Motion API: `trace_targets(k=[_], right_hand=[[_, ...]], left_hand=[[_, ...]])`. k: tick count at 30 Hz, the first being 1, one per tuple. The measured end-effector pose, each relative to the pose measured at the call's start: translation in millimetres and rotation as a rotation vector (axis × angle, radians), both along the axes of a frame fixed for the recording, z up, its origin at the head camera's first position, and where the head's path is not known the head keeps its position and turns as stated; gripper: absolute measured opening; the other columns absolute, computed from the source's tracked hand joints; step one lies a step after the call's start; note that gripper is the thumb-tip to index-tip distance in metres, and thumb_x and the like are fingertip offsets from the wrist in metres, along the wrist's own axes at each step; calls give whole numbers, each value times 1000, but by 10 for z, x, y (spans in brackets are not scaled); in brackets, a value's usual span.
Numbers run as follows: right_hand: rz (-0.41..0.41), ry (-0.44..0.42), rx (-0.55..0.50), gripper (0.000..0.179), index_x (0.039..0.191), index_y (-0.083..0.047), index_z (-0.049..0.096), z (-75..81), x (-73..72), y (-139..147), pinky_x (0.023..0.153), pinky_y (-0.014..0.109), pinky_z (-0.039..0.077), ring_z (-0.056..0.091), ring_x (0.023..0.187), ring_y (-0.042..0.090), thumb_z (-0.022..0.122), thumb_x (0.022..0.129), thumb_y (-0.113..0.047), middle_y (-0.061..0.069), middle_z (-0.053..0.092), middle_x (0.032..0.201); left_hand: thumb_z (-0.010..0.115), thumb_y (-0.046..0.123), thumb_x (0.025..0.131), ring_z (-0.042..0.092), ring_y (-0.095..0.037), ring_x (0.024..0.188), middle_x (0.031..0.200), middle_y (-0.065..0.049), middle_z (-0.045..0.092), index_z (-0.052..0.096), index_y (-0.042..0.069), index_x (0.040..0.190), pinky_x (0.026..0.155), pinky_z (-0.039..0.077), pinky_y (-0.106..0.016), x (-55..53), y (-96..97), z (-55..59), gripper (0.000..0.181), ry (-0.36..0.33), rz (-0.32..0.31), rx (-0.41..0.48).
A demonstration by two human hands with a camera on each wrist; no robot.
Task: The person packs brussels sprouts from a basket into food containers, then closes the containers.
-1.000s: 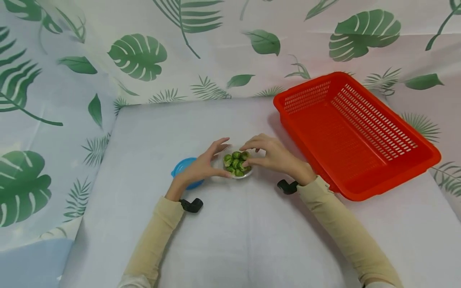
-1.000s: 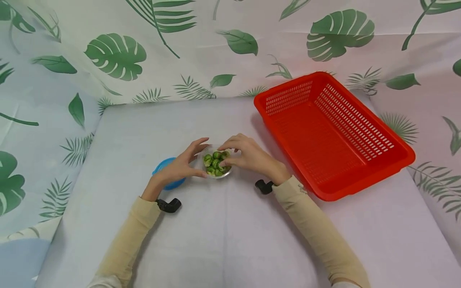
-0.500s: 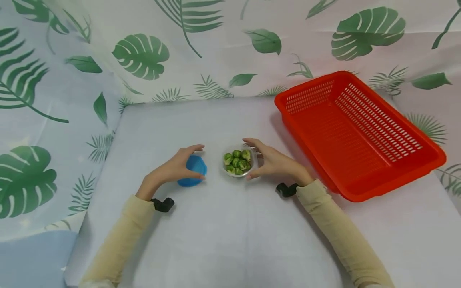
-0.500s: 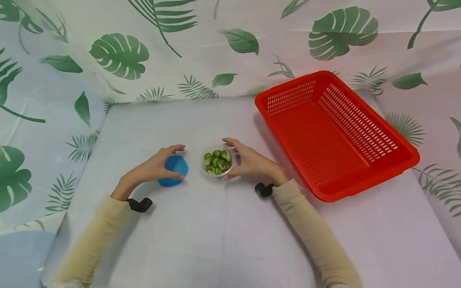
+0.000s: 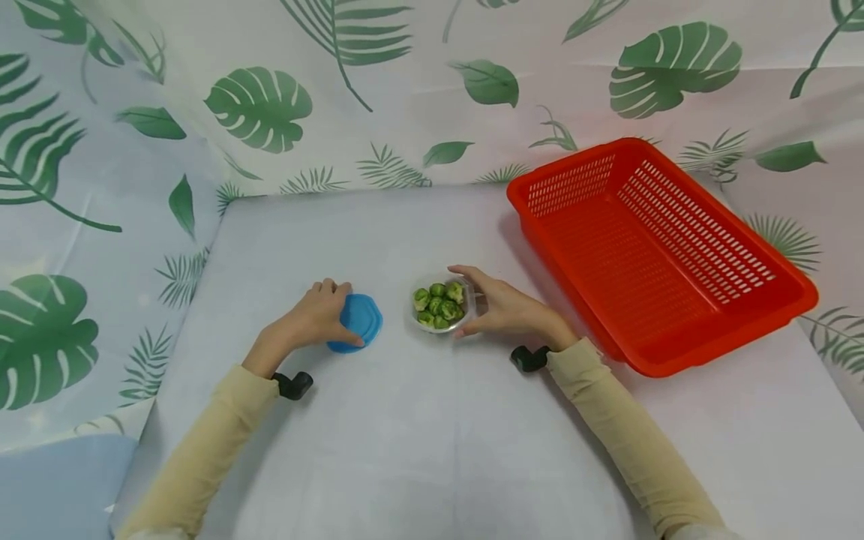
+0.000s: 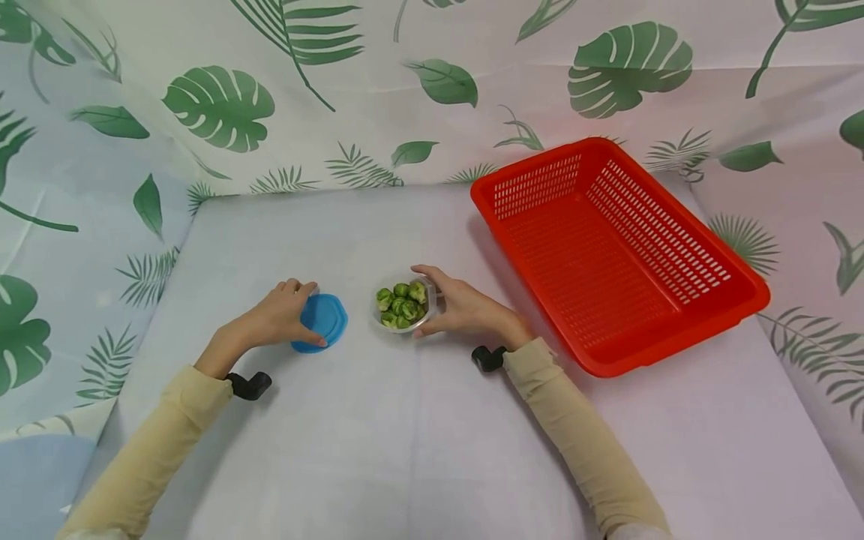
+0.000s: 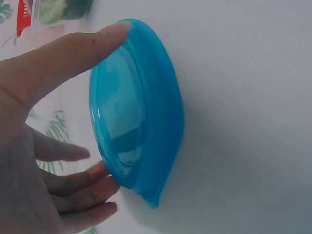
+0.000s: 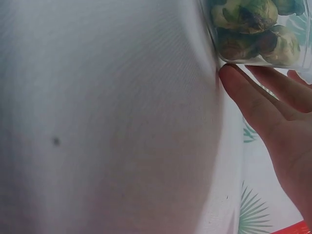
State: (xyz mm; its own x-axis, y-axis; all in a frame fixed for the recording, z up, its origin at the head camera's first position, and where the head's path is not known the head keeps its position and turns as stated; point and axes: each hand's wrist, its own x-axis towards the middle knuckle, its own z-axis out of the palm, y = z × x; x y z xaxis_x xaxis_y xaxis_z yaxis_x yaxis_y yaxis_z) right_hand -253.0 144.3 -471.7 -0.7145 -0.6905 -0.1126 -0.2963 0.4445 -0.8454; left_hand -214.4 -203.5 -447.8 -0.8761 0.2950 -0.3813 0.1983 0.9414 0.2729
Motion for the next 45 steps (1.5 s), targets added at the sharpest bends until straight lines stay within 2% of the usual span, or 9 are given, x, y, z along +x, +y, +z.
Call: trace_targets(k=[7, 12, 16, 20, 23, 26, 32, 38, 45], right_hand=[[-10, 19, 26, 109, 161, -13, 28, -11, 3, -2, 113, 52, 44, 49, 134, 30, 94, 76, -35, 12, 47, 155], [-12, 18, 36, 109, 161, -14, 28, -1, 3, -1, 110, 51, 45, 50, 130, 28, 93, 76, -35, 11, 47, 154], [-12, -5, 32, 109, 161, -15, 28, 22, 12, -7, 110, 51, 45, 50, 130, 28, 93, 76, -35, 11, 47, 154], [-15, -17, 33, 107, 161, -16, 28, 24, 11, -12, 110, 50, 45, 50, 129, 28, 93, 77, -34, 9, 47, 154], [-15, -9, 35, 107, 161, -15, 29, 11, 6, -5, 111, 50, 46, 50, 129, 27, 93, 77, -33, 9, 48, 153], [-15, -5, 37, 107, 161, -15, 28, 0, 4, -1, 111, 49, 46, 50, 130, 27, 93, 77, -33, 9, 48, 153], [-19, -10, 53, 107, 160, -17, 28, 8, 10, -9, 109, 50, 46, 49, 126, 28, 93, 77, -34, 9, 47, 153], [-27, -17, 58, 106, 160, -18, 28, 15, 11, -11, 102, 45, 48, 49, 120, 28, 92, 78, -33, 9, 48, 151], [-15, -2, 39, 107, 160, -16, 28, 7, 11, -3, 100, 43, 48, 50, 119, 28, 93, 77, -31, 10, 48, 151]], left_hand=[[91, 50, 72, 47, -47, 123, 131, -34, 44, 35, -13, 151, 102, 49, -60, -30, 27, -11, 115, -10, 25, 0], [92, 46, 72, 44, -44, 124, 132, -31, 40, 38, -11, 146, 100, 51, -60, -39, 24, -5, 107, -57, 56, 87], [85, 46, 82, 48, -45, 129, 141, -33, 46, 38, -10, 147, 104, 50, -60, -66, -33, 69, 97, -169, 90, 194], [65, 38, 100, 52, -45, 132, 145, -32, 52, 46, -12, 145, 109, 47, -59, -128, -137, 131, 70, -273, 161, 323], [55, 25, 107, 56, -44, 131, 142, -32, 55, 53, -14, 140, 108, 48, -56, -172, -203, 147, 52, -307, 194, 411], [55, 20, 107, 58, -42, 129, 141, -30, 57, 56, -13, 139, 105, 52, -52, -190, -235, 172, 46, -333, 214, 471], [63, 22, 103, 60, -36, 124, 137, -25, 61, 61, -8, 135, 104, 52, -50, -195, -248, 279, 44, -335, 229, 531], [63, 23, 103, 60, -33, 121, 134, -23, 63, 60, -6, 137, 106, 49, -50, -198, -216, 381, 46, -325, 233, 553], [66, 25, 101, 60, -28, 115, 124, -17, 67, 63, -2, 133, 108, 45, -49, -141, -107, 530, 42, -261, 250, 576]])
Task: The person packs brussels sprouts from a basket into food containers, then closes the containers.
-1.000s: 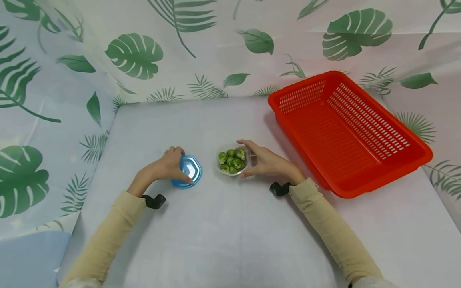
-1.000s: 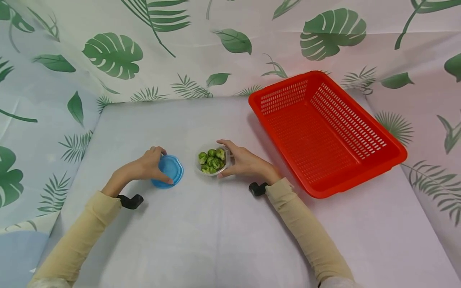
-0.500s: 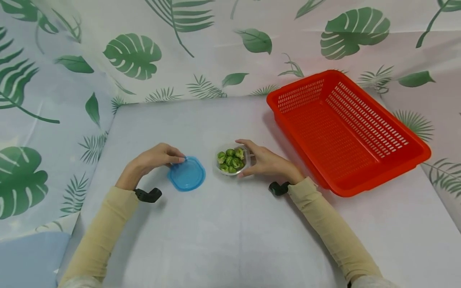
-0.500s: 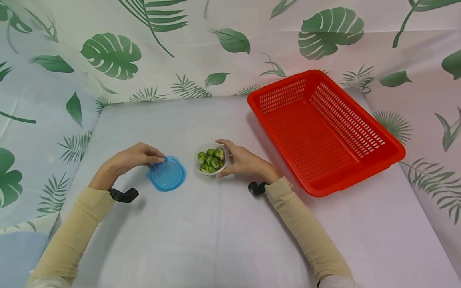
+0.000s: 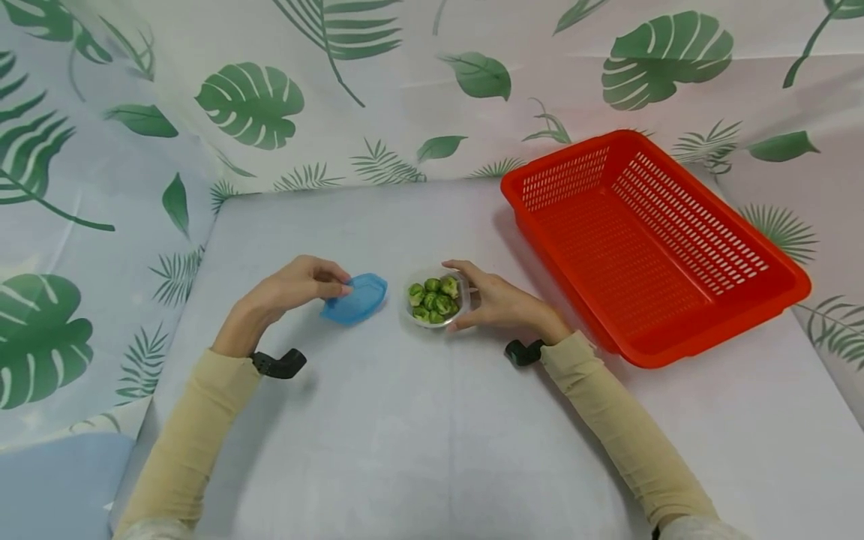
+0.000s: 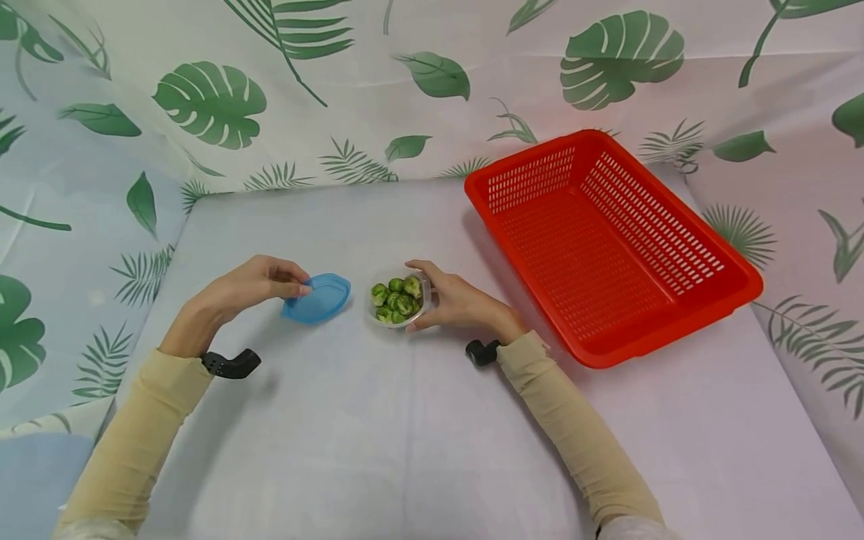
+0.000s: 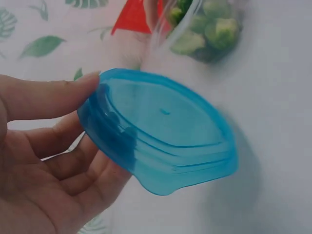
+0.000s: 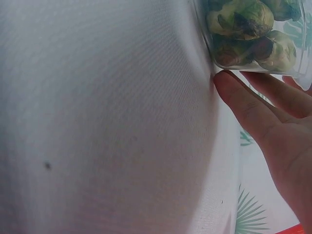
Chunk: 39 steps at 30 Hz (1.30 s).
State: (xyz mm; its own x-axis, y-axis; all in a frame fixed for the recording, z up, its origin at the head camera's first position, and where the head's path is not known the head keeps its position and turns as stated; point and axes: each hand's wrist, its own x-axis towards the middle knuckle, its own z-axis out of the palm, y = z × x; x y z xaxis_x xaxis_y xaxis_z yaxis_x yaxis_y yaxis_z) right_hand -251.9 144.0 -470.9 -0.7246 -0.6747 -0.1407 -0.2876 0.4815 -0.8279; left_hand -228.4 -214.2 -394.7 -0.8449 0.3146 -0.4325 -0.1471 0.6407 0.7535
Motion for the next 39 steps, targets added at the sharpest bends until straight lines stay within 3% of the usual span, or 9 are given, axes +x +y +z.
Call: trace_targets(k=[6, 12, 16, 21, 24, 27, 30, 39], right_hand=[[10, -1, -14, 107, 160, -14, 28, -8, 2, 11, 104, 47, 48, 51, 122, 28, 93, 77, -31, 12, 48, 151], [0, 10, 1, 107, 161, -15, 28, -7, 5, 27, 106, 49, 48, 51, 124, 29, 93, 78, -32, 13, 48, 153], [-4, 14, 3, 107, 160, -15, 28, 8, 10, 37, 99, 45, 49, 52, 117, 28, 93, 77, -32, 12, 50, 149], [1, 26, -10, 106, 160, -14, 29, 8, 4, 48, 94, 42, 48, 53, 112, 28, 93, 78, -32, 12, 53, 145], [4, 24, -19, 106, 161, -15, 28, 3, -2, 51, 95, 42, 49, 54, 114, 27, 93, 78, -31, 12, 53, 145], [11, 5, -35, 106, 160, -14, 27, -6, -11, 51, 100, 44, 51, 54, 119, 27, 93, 78, -27, 13, 52, 145], [20, -12, -54, 104, 160, -14, 27, -20, -19, 50, 105, 47, 50, 54, 125, 28, 92, 79, -22, 13, 51, 147], [37, -49, -94, 101, 159, -11, 27, -10, -12, 16, 109, 49, 49, 52, 136, 36, 91, 81, -21, 14, 47, 153]], left_hand=[[66, 21, 100, 62, -27, 106, 114, -13, 71, 70, 2, 121, 95, 51, -42, 133, 198, 73, 28, 170, -12, -41], [71, 9, 96, 63, -23, 85, 96, -10, 71, 75, 3, 108, 72, 52, -35, 284, 514, 76, 15, 461, -87, -132], [76, 5, 92, 64, -23, 83, 96, -10, 70, 74, 1, 104, 70, 55, -35, 392, 734, -1, 13, 671, -169, -210], [80, 5, 88, 66, -22, 87, 94, -10, 68, 73, 2, 97, 72, 59, -33, 487, 960, -126, 12, 933, -225, -283], [80, 4, 87, 65, -22, 86, 92, -9, 66, 73, 3, 95, 71, 59, -32, 505, 1075, -184, 11, 1047, -265, -291], [78, 2, 88, 63, -21, 86, 92, -8, 65, 72, 2, 94, 72, 58, -31, 511, 1179, -225, 9, 1098, -311, -298], [76, 1, 90, 62, -21, 85, 92, -8, 64, 71, 1, 94, 71, 57, -30, 507, 1278, -261, 7, 1106, -345, -297], [78, 5, 91, 62, -23, 86, 93, -10, 64, 71, -1, 98, 75, 57, -30, 528, 1447, -387, 12, 1035, -377, -276]])
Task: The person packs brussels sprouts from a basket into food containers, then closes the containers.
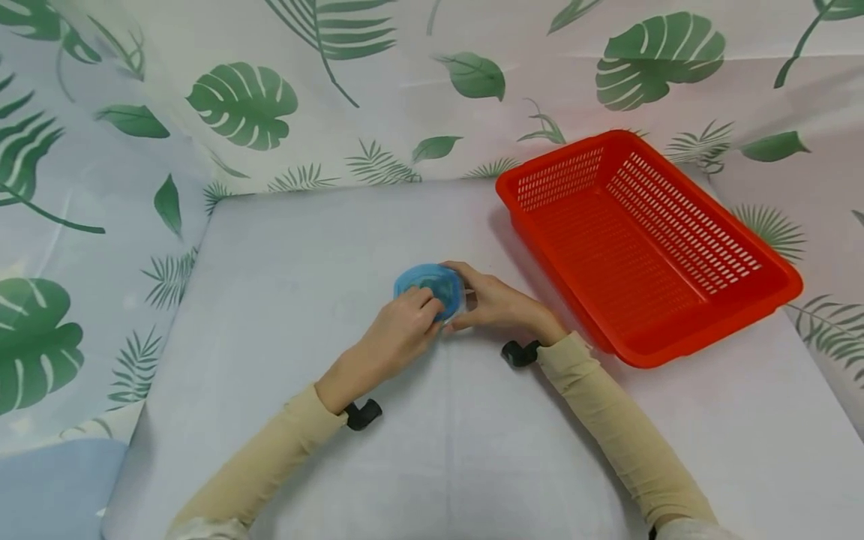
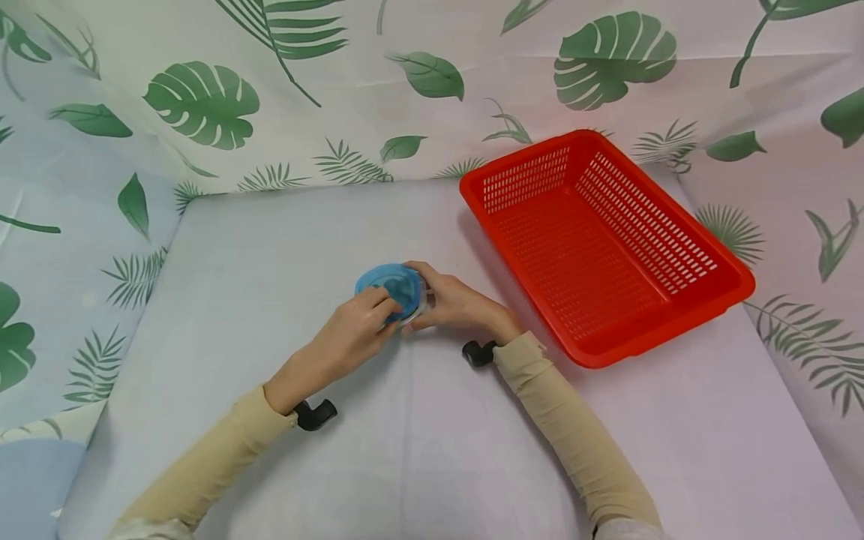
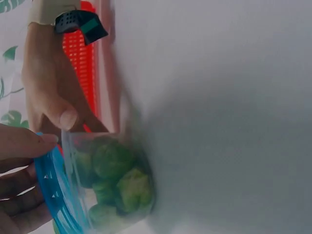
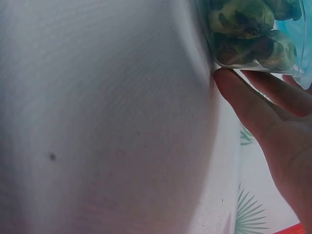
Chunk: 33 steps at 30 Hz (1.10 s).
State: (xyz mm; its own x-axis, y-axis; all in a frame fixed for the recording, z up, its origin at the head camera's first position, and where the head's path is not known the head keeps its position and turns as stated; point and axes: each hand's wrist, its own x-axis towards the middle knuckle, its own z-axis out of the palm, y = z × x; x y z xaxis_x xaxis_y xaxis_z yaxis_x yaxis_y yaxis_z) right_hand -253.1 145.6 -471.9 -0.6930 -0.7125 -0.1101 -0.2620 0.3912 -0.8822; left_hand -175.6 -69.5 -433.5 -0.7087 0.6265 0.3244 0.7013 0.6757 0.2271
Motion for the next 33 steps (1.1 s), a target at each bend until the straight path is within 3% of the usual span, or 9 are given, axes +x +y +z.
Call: trace_targets(k=[8, 12, 15, 17, 20, 23, 28, 30, 33], right_hand=[[8, 14, 32, 104, 161, -11, 25, 19, 5, -13, 112, 48, 47, 51, 138, 35, 90, 81, -21, 15, 47, 154], [17, -41, 26, 113, 164, -11, 18, 32, 6, 14, 114, 49, 44, 49, 141, 35, 92, 79, -24, 15, 45, 157], [1, -68, 39, 108, 165, -11, 19, 55, 4, 41, 115, 50, 44, 49, 141, 34, 87, 84, -33, 14, 45, 158], [-26, -69, 51, 96, 164, -11, 24, 73, -3, 57, 115, 50, 44, 51, 140, 35, 80, 91, -37, 13, 45, 158], [-70, -50, 64, 74, 159, -10, 36, 84, -24, 71, 114, 52, 44, 53, 138, 37, 69, 100, -40, 12, 48, 156], [-111, -44, 68, 64, 154, -9, 44, 105, -31, 70, 112, 53, 45, 55, 136, 37, 64, 102, -40, 12, 52, 153], [-167, -61, 71, 54, 144, -7, 54, 107, -27, 52, 109, 52, 49, 61, 126, 33, 64, 102, -40, 13, 62, 138], [-185, -78, 73, 48, 138, -6, 56, 97, -27, 43, 103, 49, 53, 66, 115, 31, 64, 102, -38, 14, 66, 128], [-225, -120, 52, 39, 126, -3, 59, 86, -21, 20, 89, 41, 58, 71, 93, 28, 67, 101, -33, 14, 70, 107]], left_hand=[[78, 11, 92, 60, -23, 89, 97, -9, 65, 73, -1, 101, 76, 55, -30, 38, -21, -67, 16, -91, 19, 33], [80, 11, 90, 61, -25, 94, 100, -9, 66, 73, 0, 104, 82, 56, -33, 37, -88, -63, 19, -55, 28, 102], [80, 9, 90, 62, -26, 95, 103, -11, 67, 72, -1, 106, 83, 56, -36, -3, -174, -49, 20, -10, 88, 197], [77, 7, 92, 62, -29, 96, 106, -14, 66, 70, -3, 110, 83, 56, -39, -52, -236, -43, 22, -48, 182, 265], [72, 11, 97, 63, -32, 98, 111, -19, 65, 66, -6, 120, 83, 56, -42, -166, -349, -67, 29, -254, 351, 382], [66, 23, 102, 66, -33, 100, 115, -19, 65, 60, -4, 129, 84, 57, -45, -275, -453, -110, 38, -553, 479, 490], [62, 36, 104, 69, -34, 97, 115, -19, 67, 53, -3, 133, 89, 59, -47, -382, -540, -172, 49, -983, 468, 650], [63, 34, 104, 68, -33, 94, 114, -19, 68, 51, -5, 134, 90, 59, -46, -401, -549, -191, 50, -1074, 438, 681], [65, 29, 103, 68, -28, 86, 109, -16, 70, 50, -5, 131, 88, 59, -44, -421, -556, -216, 47, -1127, 418, 711]])
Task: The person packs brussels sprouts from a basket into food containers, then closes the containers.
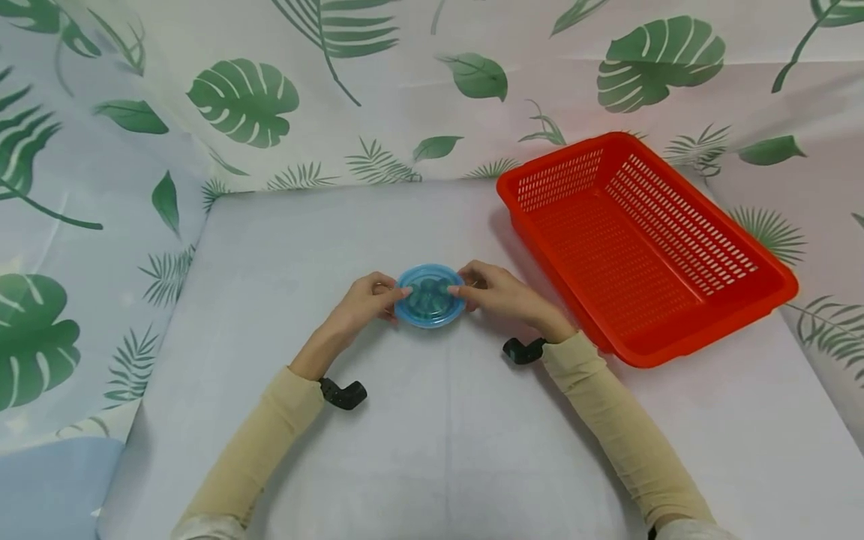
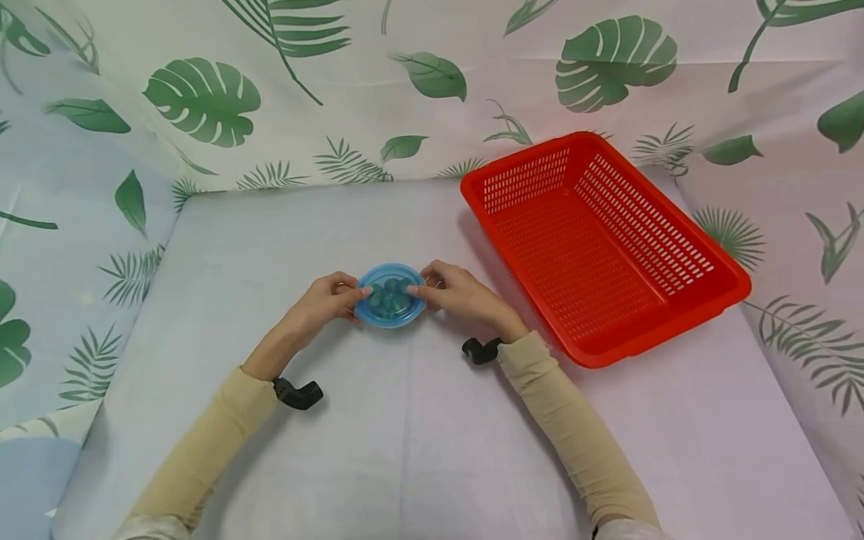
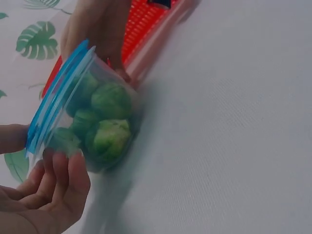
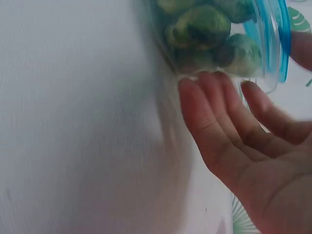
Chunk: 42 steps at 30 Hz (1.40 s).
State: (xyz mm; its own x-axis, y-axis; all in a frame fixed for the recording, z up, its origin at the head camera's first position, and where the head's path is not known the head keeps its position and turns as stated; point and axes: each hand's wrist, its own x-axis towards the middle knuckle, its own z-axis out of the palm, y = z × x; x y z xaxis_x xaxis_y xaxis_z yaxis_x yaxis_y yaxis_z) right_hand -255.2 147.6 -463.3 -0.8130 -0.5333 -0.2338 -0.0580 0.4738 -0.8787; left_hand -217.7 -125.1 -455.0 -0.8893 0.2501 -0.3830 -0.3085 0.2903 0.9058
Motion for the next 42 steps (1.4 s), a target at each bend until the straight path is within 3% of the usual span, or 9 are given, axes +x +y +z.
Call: trace_targets(k=[4, 7, 14, 20, 26, 33, 42], right_hand=[[-59, -116, -72, 32, 110, 0, 55, -1, 33, -25, 72, 37, 61, 70, 70, 27, 68, 101, -27, 13, 70, 79], [-84, -206, -115, 30, 106, 1, 51, 14, 58, -39, 65, 38, 62, 68, 60, 25, 67, 102, -24, 12, 69, 69], [-105, -287, -103, 28, 108, 2, 48, 73, 65, -88, 58, 34, 61, 66, 55, 19, 64, 103, -20, 10, 69, 68], [-115, -345, -67, 24, 104, -1, 46, 96, 42, -134, 56, 29, 57, 62, 54, 19, 63, 104, -19, 11, 69, 67], [-106, -326, -84, 21, 98, -4, 43, 101, 26, -152, 54, 30, 56, 61, 51, 19, 60, 104, -15, 11, 67, 63], [-135, -266, -101, 20, 95, -4, 44, 153, 59, -130, 51, 29, 54, 60, 48, 19, 60, 103, -13, 10, 66, 59], [-176, -209, -83, 25, 99, -2, 50, 86, 147, -104, 55, 30, 55, 63, 53, 20, 67, 101, -21, 11, 68, 63]], left_hand=[[65, 23, 103, 69, -24, 78, 98, -10, 69, 53, -2, 118, 83, 60, -42, -24, -2, -34, 32, -36, -7, 52], [62, 22, 105, 69, -24, 77, 93, -7, 66, 52, 1, 106, 80, 61, -39, -40, -3, -53, 23, -56, -33, 88], [59, 19, 106, 67, -23, 79, 97, -10, 61, 49, 3, 99, 76, 61, -34, -77, -9, -62, 20, -96, -65, 135], [56, 15, 107, 65, -19, 66, 87, -10, 58, 45, 3, 98, 66, 59, -30, -115, 1, -46, 18, -111, -72, 125], [53, 8, 107, 62, -16, 56, 78, -8, 52, 42, 5, 92, 57, 57, -25, -140, 57, 0, 19, -97, -74, 93], [53, 8, 107, 63, -17, 55, 74, -7, 50, 42, 5, 89, 56, 58, -27, -170, 104, 25, 21, -90, -53, 101], [53, 15, 109, 67, -18, 56, 75, -8, 59, 47, 2, 98, 64, 60, -32, -117, 16, -38, 18, -51, -142, 78]])
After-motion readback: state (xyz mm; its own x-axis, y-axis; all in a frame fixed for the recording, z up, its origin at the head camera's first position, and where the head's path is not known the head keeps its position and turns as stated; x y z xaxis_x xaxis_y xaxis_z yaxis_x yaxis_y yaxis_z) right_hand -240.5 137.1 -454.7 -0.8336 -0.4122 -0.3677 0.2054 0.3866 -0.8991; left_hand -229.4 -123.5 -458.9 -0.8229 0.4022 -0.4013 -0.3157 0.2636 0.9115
